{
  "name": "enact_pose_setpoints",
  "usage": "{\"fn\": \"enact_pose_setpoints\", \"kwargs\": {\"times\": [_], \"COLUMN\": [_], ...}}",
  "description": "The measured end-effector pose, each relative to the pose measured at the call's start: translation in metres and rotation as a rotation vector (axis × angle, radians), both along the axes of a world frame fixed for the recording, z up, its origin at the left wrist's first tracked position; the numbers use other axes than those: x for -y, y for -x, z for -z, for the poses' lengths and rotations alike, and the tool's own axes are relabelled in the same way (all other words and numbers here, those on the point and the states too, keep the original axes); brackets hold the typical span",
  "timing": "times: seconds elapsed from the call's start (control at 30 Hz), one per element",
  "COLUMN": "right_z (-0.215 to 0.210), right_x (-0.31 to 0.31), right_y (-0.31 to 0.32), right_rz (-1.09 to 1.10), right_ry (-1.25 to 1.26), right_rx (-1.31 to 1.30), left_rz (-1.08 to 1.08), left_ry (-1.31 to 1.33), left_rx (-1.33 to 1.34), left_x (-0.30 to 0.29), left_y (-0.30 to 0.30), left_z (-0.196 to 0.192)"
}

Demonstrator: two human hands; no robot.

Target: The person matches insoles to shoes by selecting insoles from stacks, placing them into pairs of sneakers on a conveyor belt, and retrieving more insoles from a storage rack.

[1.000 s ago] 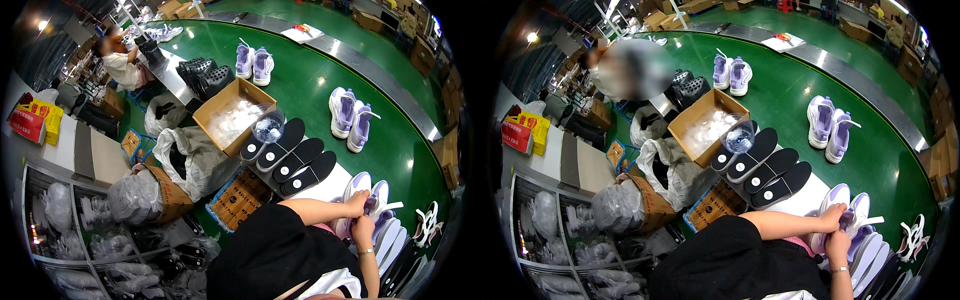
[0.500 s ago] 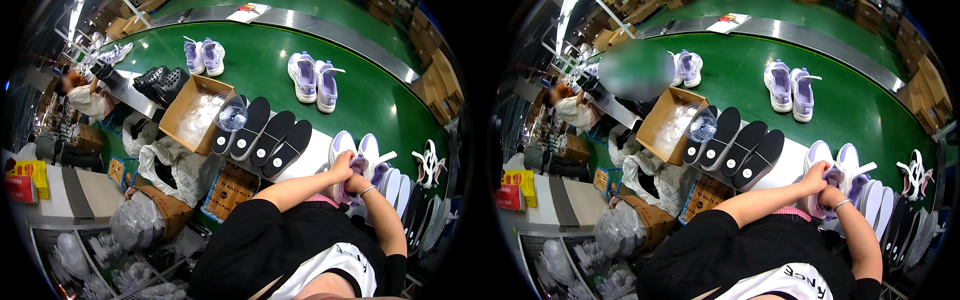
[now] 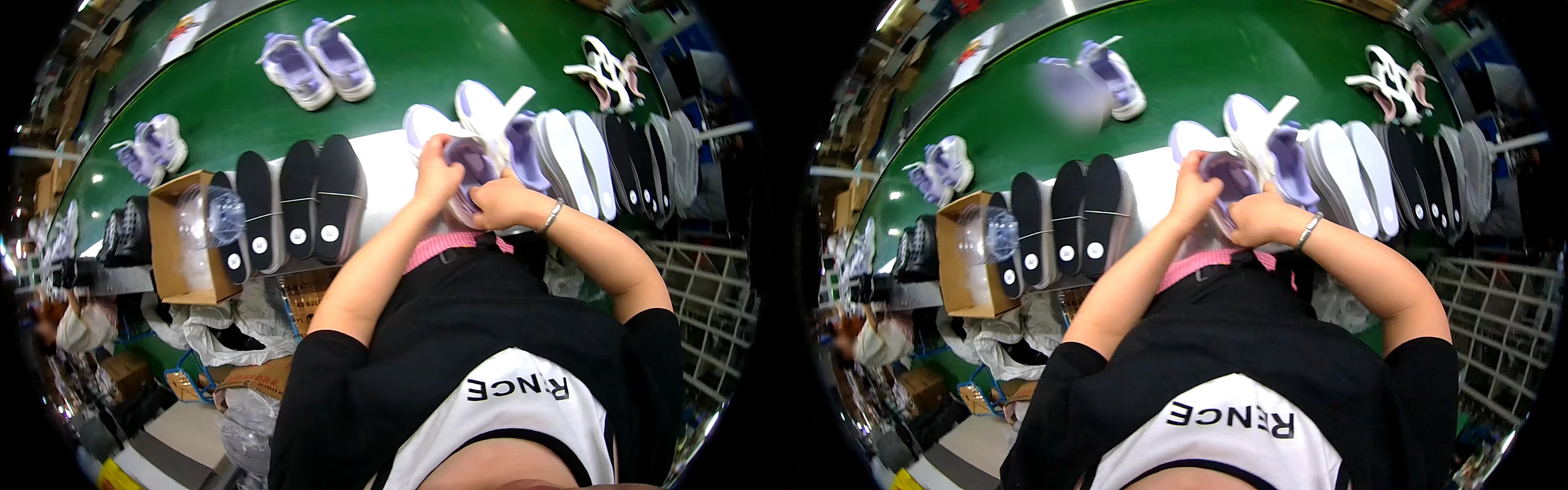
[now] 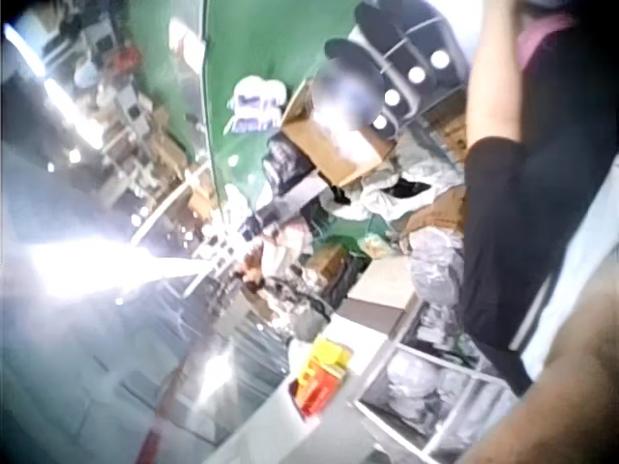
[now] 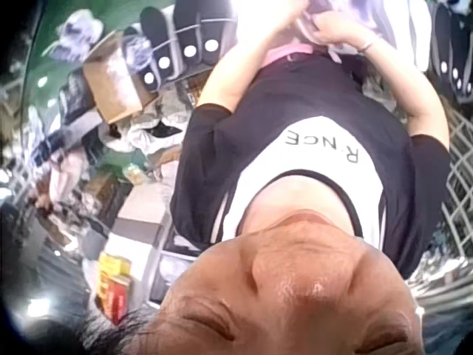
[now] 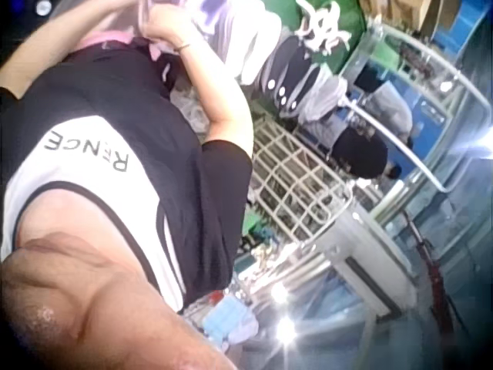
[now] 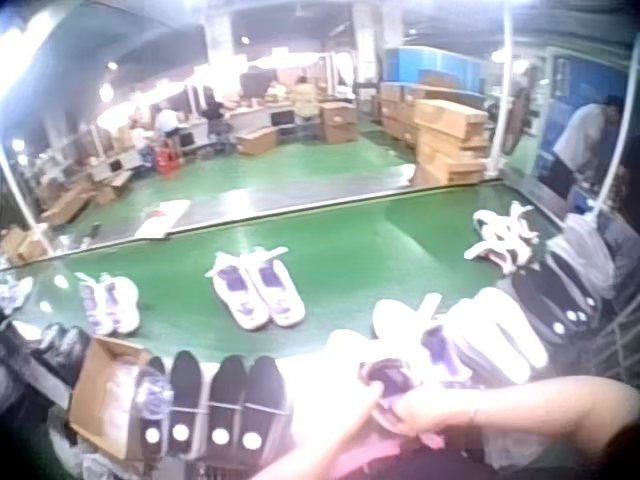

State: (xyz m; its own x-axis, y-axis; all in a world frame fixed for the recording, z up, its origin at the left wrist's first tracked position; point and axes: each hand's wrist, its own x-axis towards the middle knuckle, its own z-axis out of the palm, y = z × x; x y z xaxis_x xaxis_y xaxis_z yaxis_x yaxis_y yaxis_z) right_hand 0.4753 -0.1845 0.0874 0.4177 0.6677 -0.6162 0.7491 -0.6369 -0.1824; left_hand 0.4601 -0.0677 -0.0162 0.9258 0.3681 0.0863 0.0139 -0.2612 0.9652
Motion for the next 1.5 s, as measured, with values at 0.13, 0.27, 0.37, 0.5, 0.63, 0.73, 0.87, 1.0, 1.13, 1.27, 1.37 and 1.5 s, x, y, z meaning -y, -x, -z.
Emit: {"fn": "enact_pose_setpoints", "kwargs": {"times": [0.13, 0.27, 0.37, 0.5, 0.63, 0.73, 0.87, 1.0, 1.13, 1.27, 1.37, 1.5], "right_z": [0.034, 0.035, 0.030, 0.017, -0.009, 0.000, 0.038, 0.047, 0.025, -0.012, -0.042, -0.028], "right_x": [0.021, 0.020, 0.021, 0.021, 0.064, 0.131, 0.212, 0.232, 0.228, 0.230, 0.189, 0.157], "right_y": [-0.002, -0.001, -0.002, -0.002, -0.026, -0.064, -0.076, -0.073, -0.076, -0.067, -0.037, -0.021], "right_rz": [0.055, 0.090, 0.118, 0.180, 0.423, 0.826, 0.994, 1.086, 1.042, 1.259, 1.240, 1.073], "right_ry": [0.057, 0.042, 0.028, -0.286, -0.929, -0.907, -0.292, -0.126, -0.144, -0.770, -0.958, -0.687], "right_rx": [-0.076, -0.138, -0.144, -0.238, -0.066, 0.272, 0.749, 0.608, 0.712, 0.099, -0.565, -0.727], "left_rz": [0.078, 0.123, 0.146, 0.128, 0.091, -0.139, 0.170, 0.304, 0.450, 0.291, 0.271, 0.286], "left_ry": [-0.048, 0.052, -0.007, 0.153, -0.012, -0.695, -0.618, -0.587, -0.373, -0.443, -0.410, -0.435], "left_rx": [-0.032, -0.058, -0.016, -0.019, -0.085, 0.187, 0.623, 0.283, 0.014, -0.087, -0.050, 0.049], "left_x": [0.008, 0.005, 0.005, -0.008, -0.037, -0.027, 0.010, 0.060, 0.059, 0.072, 0.070, 0.072], "left_y": [-0.003, -0.001, -0.002, -0.002, -0.007, -0.006, -0.006, -0.039, -0.081, -0.069, -0.062, -0.055], "left_z": [-0.011, -0.014, -0.018, -0.023, -0.042, -0.068, -0.084, -0.068, -0.042, -0.063, -0.058, -0.056]}}
